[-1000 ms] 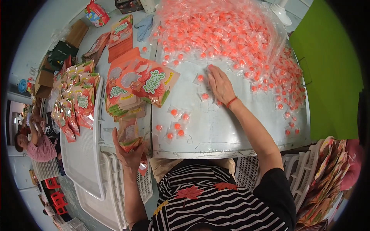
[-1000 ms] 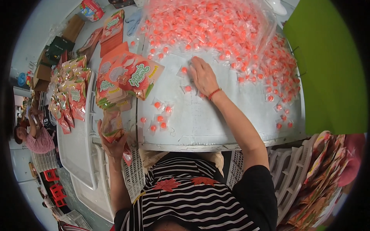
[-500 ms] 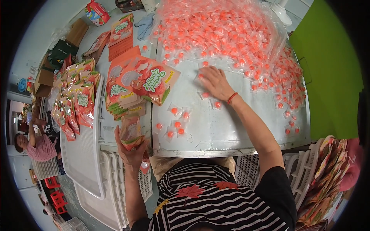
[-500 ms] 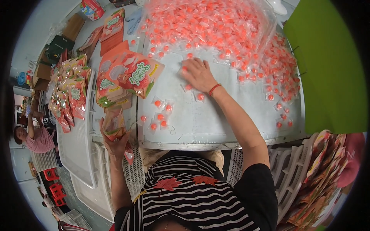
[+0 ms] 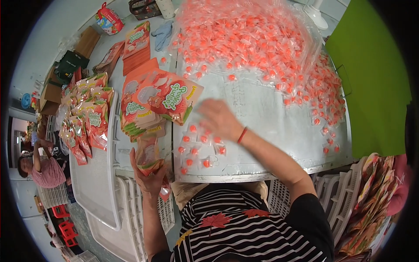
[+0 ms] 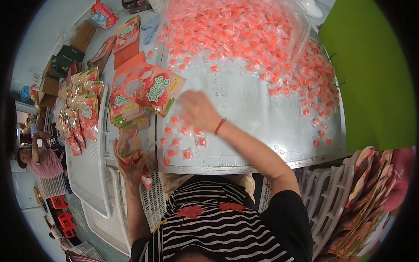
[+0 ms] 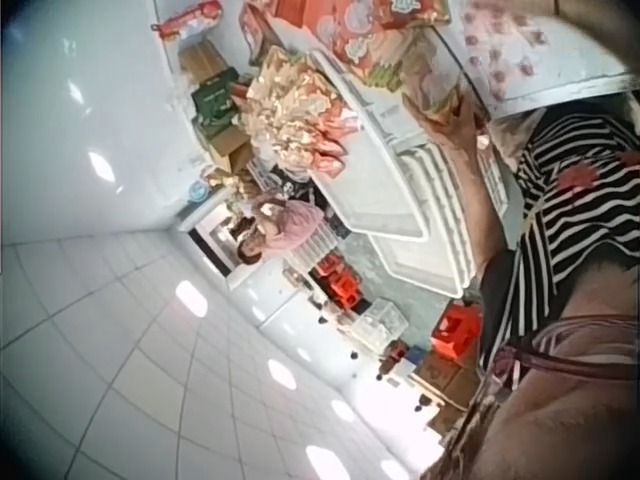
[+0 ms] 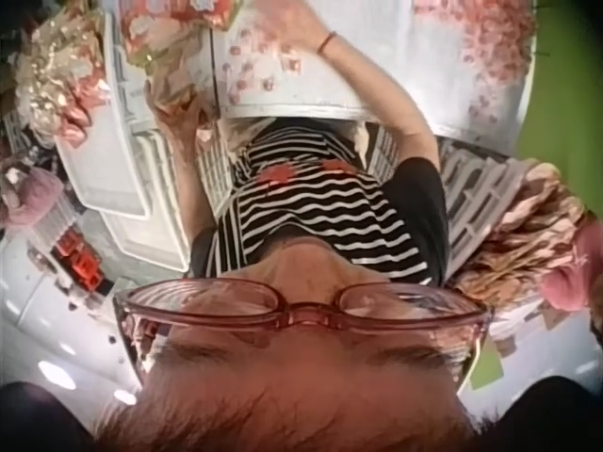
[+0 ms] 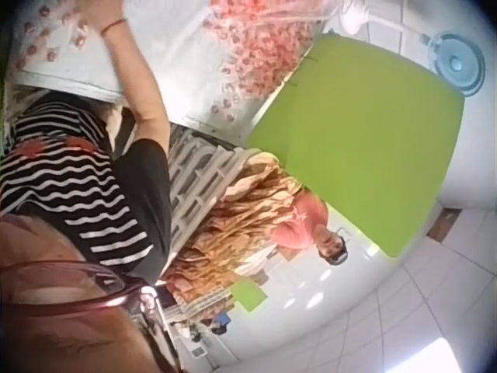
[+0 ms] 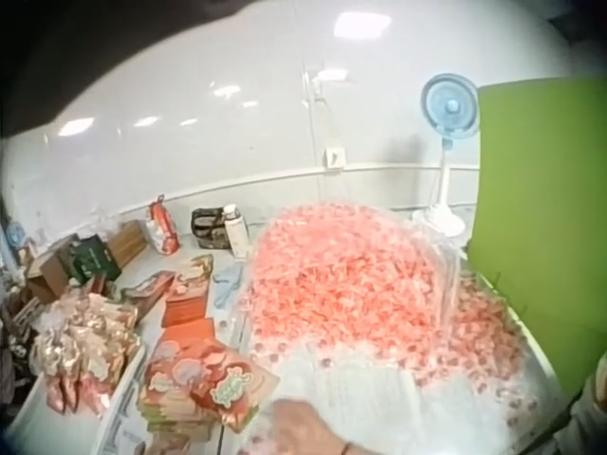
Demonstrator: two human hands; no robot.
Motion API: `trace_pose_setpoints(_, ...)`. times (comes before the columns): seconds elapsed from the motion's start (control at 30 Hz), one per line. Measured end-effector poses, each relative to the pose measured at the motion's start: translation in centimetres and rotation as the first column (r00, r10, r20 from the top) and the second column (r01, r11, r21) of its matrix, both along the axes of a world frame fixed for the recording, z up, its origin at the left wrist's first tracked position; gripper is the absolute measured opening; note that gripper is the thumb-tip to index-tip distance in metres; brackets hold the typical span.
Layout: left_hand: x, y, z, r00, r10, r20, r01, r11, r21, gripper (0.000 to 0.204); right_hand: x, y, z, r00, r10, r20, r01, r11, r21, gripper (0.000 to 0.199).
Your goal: Packaging small pink candies into labeled plastic bags.
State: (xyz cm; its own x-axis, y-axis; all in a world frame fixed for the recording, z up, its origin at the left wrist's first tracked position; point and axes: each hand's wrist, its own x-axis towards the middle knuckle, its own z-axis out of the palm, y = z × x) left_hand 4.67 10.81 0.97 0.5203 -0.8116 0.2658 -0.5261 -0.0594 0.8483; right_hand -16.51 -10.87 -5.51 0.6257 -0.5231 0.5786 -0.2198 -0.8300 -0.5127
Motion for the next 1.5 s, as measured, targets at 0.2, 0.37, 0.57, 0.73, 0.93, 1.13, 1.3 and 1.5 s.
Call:
trace_pose_setpoints(0.2,-0.1,0.4,0.3,0.997,0.008,0.076,-0.009,1.0,0.02,0.103,-5.1,-14.1,-0.3,0.798,-0.59,-0.125,0.582,0.808,-0.093,0.037)
trace_pose_setpoints(0.37,-0.1,0.1,0.4,0.992,0.028,0.125,-0.035,0.998,0.058,0.104,-4.1,-13.2,-2.6,0.725,-0.614,-0.312,0.555,0.789,-0.263,0.042)
trace_pose_setpoints(0.57,-0.2,-0.4,0.0,0.998,0.01,0.067,-0.015,0.997,0.074,0.102,-4.9,-7.0,-3.0,0.894,-0.375,-0.248,0.355,0.927,-0.123,0.038)
trace_pose_setpoints(0.73,-0.2,-1.1,0.2,0.999,-0.013,0.044,0.011,0.999,0.047,0.101,-9.5,-10.0,-2.3,0.891,-0.426,0.158,0.207,0.69,0.693,0.04)
trace_pose_setpoints(0.93,-0.2,-0.7,0.5,1.0,0.005,-0.005,-0.005,0.999,0.048,0.102,-12.8,-12.8,-1.5,0.647,-0.641,0.413,-0.301,0.284,0.911,0.033)
trace_pose_setpoints(1.13,0.1,-0.1,0.3,0.993,0.022,0.117,-0.029,0.998,0.055,0.103,-8.1,-10.3,-0.7,0.885,-0.465,-0.027,0.429,0.791,0.436,0.035)
trace_pose_setpoints(1.3,-0.5,-1.1,0.7,0.99,0.009,0.143,-0.015,0.999,0.046,0.103,-3.8,-7.8,-2.6,0.964,-0.266,-0.023,0.265,0.963,-0.042,0.029)
trace_pose_setpoints(1.5,-0.2,0.0,-0.1,0.998,-0.027,0.06,0.028,1.0,-0.006,0.103,-1.1,-2.6,-0.8,0.999,-0.017,-0.032,0.015,0.998,-0.068,0.019)
